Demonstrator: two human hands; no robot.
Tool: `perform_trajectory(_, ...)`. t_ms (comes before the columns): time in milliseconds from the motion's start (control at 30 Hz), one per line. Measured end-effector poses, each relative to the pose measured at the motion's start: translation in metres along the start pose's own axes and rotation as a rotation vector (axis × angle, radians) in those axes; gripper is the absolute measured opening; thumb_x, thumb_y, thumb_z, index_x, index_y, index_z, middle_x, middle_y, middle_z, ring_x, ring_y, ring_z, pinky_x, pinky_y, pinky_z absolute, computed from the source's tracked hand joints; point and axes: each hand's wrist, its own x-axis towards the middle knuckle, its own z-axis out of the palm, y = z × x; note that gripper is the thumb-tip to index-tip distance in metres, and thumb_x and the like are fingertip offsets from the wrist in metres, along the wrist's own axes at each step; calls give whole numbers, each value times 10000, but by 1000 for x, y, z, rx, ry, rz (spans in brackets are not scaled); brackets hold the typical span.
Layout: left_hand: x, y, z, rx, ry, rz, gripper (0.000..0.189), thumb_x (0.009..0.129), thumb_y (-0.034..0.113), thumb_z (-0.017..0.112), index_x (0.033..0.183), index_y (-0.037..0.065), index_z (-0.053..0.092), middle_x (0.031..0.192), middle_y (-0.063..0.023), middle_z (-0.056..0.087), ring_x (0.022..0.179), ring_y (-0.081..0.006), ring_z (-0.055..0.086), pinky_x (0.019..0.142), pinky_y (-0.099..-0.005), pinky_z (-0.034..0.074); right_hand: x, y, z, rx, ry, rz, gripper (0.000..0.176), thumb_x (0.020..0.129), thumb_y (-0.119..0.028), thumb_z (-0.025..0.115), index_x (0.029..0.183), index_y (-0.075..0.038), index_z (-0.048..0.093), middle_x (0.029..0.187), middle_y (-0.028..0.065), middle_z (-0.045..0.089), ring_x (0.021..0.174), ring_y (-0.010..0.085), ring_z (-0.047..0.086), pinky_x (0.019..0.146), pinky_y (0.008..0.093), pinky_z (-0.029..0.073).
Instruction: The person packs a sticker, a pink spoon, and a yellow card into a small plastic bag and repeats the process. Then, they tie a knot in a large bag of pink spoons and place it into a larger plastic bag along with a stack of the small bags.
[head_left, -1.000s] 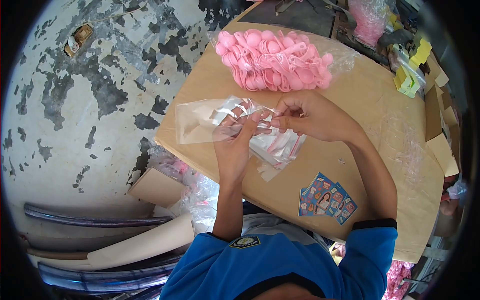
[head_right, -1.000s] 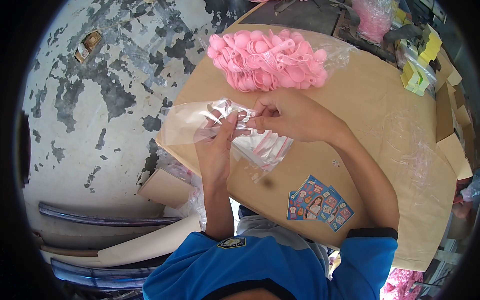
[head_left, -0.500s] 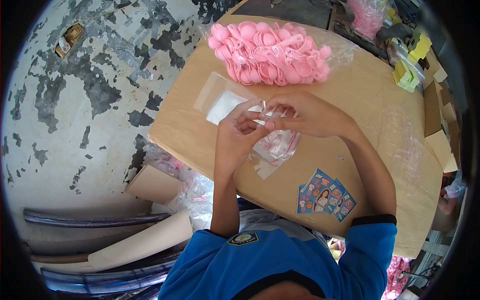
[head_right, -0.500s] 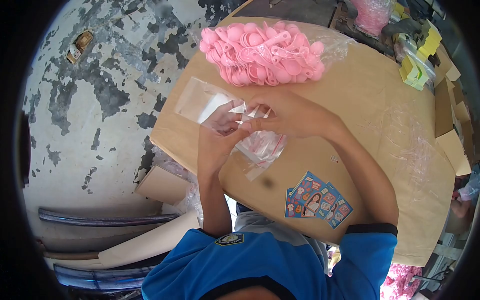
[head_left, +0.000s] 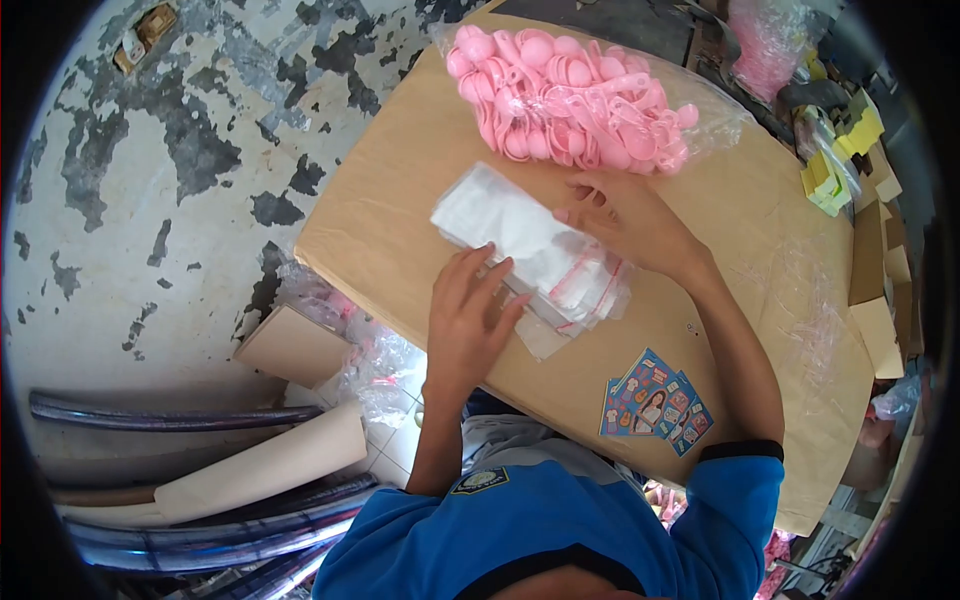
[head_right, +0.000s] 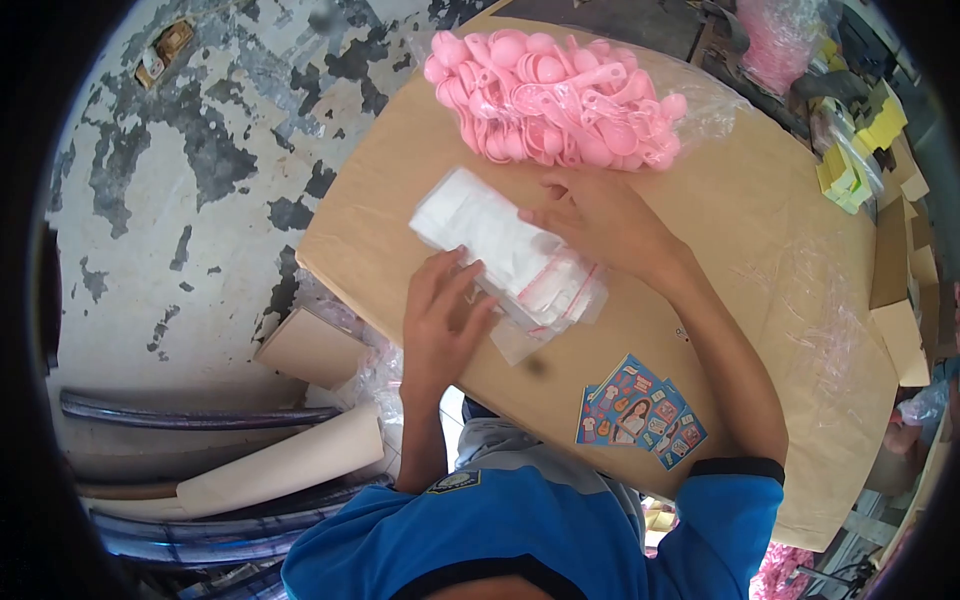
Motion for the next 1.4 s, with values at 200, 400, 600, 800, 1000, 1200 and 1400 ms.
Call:
perform_trajectory(200,6,1,-9,78,-105,24,419,844,94,698,1252,37,617,1394,-134,537,1299,-360,467,1075,-457,385,9,-8,18,208,-203,259,351,839,-244,775,1037,21,658,815,49,613,754,107,559,672,282,481)
perform_trajectory(400,-2,-10,-1,-77,-62,-50,381,867,106,677,1233,15,627,1380,-138,545,1321,-371,447,1102,-486,350,11,8,14,238,-196,324,332,877,-256,737,1074,0,658,856,30,630,767,98,570,689,275,482)
perform_trajectory(600,0,-10,-3,-50,-80,-37,363,868,91,661,1226,32,645,1360,-121,569,1314,-375,457,1081,-453,383,10,23,5,209,-76,355,436,903,-300,700,1193,7,594,950,48,631,832,114,567,735,293,481)
perform_trajectory(800,1,-11,-1,-67,-68,-52,337,858,86,669,1192,42,670,1344,-122,582,1300,-368,473,1083,-456,378,13,14,-17,198,-41,320,490,905,-307,693,1236,26,554,978,77,627,891,147,570,785,305,476)
perform_trajectory(1000,-1,-13,-2,-89,-47,-27,311,856,109,692,1163,57,688,1333,-124,589,1263,-356,509,1098,-507,338,10,-20,-51,367,98,231,444,929,-248,678,1261,16,548,1040,67,649,922,140,583,820,298,481)
perform_trajectory(1200,26,29,-8,-1143,86,-370,226,953,143,622,1107,1,704,1215,-150,660,1217,-266,574,1077,-444,394,3,-41,-65,424,-1,251,494,923,-289,692,1309,-21,540,1000,29,637,743,69,539,638,235,455)
perform_trajectory(1400,57,24,12,-1190,242,-296,211,1005,148,582,1003,-20,710,901,-18,665,863,-35,576,737,-202,444,3,-30,-31,565,2,57,594,945,-289,674,1409,0,443,1012,33,639,742,47,561,618,212,452)
